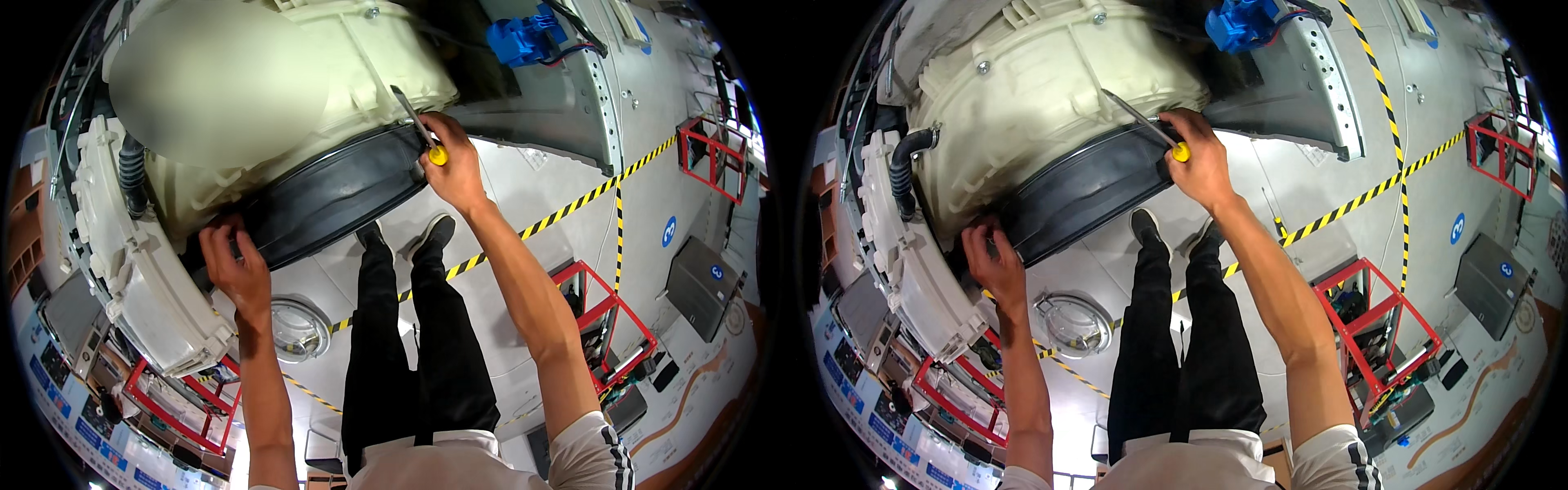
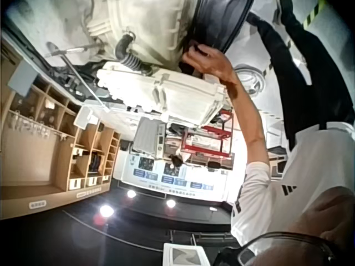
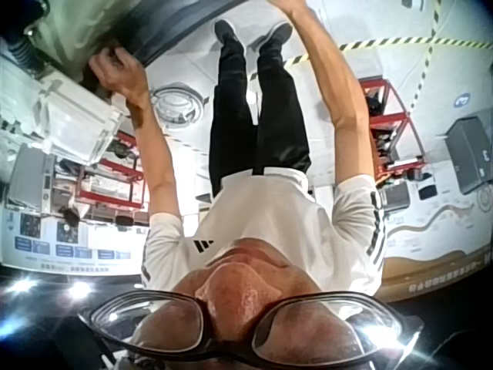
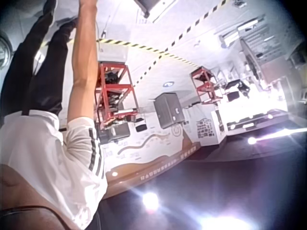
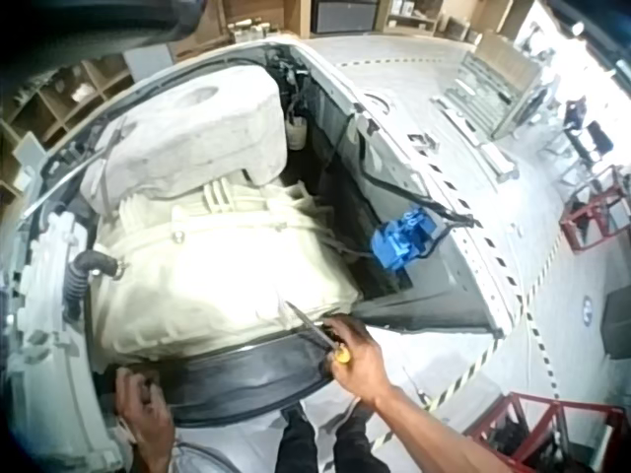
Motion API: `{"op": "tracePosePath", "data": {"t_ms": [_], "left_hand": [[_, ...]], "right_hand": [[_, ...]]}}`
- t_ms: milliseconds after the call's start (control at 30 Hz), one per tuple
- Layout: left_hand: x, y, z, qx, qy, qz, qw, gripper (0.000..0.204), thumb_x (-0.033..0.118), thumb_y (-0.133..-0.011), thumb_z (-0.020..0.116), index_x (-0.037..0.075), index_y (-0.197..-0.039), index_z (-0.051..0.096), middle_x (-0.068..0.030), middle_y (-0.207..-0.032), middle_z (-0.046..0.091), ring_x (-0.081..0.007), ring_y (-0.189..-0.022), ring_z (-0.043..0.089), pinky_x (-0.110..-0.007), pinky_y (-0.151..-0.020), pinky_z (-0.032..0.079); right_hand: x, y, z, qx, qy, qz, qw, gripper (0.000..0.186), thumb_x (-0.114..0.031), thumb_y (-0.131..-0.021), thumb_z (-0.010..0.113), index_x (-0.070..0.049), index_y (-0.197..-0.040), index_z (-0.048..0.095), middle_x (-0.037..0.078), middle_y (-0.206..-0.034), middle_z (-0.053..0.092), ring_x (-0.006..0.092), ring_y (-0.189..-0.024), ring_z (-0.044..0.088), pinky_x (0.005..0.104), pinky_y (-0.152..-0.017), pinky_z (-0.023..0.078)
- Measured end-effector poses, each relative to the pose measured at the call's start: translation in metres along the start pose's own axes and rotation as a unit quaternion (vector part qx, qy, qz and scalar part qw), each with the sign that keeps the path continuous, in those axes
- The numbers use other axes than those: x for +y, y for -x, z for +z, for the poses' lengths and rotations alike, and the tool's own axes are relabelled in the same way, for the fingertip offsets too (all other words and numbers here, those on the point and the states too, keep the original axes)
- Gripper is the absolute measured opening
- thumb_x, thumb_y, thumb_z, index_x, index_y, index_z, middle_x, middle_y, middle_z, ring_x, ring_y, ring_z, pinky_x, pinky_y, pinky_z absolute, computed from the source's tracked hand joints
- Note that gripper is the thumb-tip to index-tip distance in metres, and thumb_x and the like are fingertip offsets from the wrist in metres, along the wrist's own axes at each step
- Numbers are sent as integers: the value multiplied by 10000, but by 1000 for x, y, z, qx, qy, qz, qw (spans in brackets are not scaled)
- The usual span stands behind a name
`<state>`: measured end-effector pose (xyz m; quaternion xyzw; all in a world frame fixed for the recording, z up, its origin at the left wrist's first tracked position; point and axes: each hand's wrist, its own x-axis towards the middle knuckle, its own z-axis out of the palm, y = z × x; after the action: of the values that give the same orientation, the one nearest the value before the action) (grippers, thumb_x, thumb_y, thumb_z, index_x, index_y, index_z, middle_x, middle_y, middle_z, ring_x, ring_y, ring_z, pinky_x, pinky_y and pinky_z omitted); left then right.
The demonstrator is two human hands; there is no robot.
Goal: The person uses a screwdriver to pry and loosen the rubber seal around the drum of a partially disassembled washing machine.
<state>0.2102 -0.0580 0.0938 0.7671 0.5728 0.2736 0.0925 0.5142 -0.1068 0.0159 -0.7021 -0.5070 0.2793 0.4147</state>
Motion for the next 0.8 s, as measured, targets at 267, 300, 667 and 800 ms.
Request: {"op": "tracePosePath", "data": {"t_ms": [267,300,667,800], "left_hand": [[5,1,2,6,49,8,999,139,-62,-865,611,-32,-1001,605,-135,-928,566,-258,-763,583,-307,-679,486],[7,0,2,4,49,11,999,141,-62,-862,616,-31,-1000,610,-133,-926,568,-254,-763,582,-306,-677,486],[24,-8,3,-19,41,46,998,149,-75,-853,626,-15,-985,657,-116,-901,562,-250,-774,577,-306,-684,480],[28,-14,7,-13,46,68,997,143,-65,-857,633,-12,-987,660,-111,-897,559,-247,-779,576,-306,-680,477]], "right_hand": [[1,5,9,50,-7,8,999,519,34,-699,603,-72,-1206,610,174,-1158,593,371,-1022,595,376,-868,495],[3,6,10,57,-10,17,998,503,30,-700,605,-67,-1194,618,173,-1156,597,369,-1018,599,374,-868,495],[27,9,13,47,-154,151,975,453,-22,-733,607,-16,-1185,631,163,-1167,637,280,-1062,624,316,-923,467],[35,8,4,-4,-178,177,968,489,-38,-730,604,-12,-1218,611,159,-1172,638,262,-1066,616,301,-943,449]]}}
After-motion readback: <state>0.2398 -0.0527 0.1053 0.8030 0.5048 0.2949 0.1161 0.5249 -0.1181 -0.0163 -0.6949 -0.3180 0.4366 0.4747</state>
